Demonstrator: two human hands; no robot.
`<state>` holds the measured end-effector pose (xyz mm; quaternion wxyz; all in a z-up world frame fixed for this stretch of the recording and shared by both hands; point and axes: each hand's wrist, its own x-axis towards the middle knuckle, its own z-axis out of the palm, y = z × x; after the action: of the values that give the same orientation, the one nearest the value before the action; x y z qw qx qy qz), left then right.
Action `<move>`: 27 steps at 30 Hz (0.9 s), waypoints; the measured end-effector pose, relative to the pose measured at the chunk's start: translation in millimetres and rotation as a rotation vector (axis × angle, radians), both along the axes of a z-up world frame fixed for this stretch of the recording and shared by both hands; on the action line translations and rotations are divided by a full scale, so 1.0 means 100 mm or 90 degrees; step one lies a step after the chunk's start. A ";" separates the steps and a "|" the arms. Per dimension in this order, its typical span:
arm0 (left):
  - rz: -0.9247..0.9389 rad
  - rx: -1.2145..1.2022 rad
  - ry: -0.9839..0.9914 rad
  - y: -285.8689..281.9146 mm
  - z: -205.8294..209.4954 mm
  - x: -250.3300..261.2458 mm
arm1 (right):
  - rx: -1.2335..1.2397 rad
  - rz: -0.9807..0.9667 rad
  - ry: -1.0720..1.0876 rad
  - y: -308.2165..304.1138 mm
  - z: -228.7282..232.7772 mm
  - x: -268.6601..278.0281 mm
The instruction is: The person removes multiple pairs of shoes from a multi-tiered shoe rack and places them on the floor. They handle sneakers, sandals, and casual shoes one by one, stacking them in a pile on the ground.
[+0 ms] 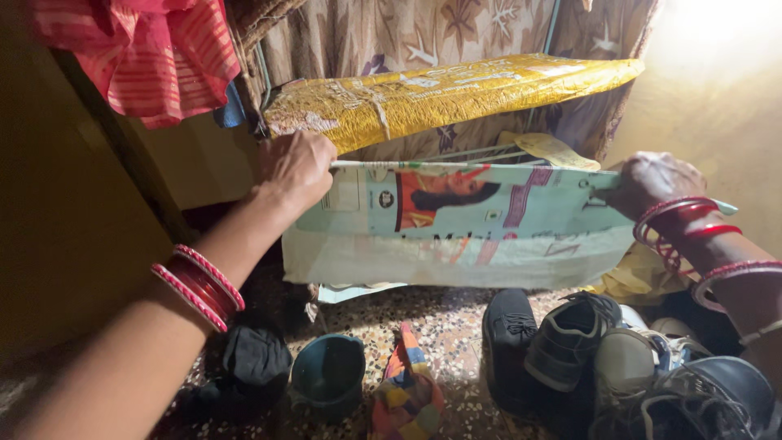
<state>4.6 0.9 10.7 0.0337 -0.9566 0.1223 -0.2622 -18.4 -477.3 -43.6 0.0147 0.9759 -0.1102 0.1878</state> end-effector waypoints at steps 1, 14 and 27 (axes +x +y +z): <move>0.024 0.009 0.020 -0.01 0.07 -0.01 | 0.029 -0.020 -0.009 0.05 0.09 0.03; -0.070 -0.075 -0.034 0.56 -0.80 -0.26 | -0.170 0.096 -0.180 0.05 -0.77 0.45; -0.146 -0.158 -0.276 0.07 -0.61 0.10 | 0.428 0.128 -0.421 -0.49 -1.26 1.23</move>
<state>14.1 8.1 -50.4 -0.0884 -0.8551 0.1865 -0.4756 104.6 -526.4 -169.2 -0.3553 0.8206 -0.0690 0.4424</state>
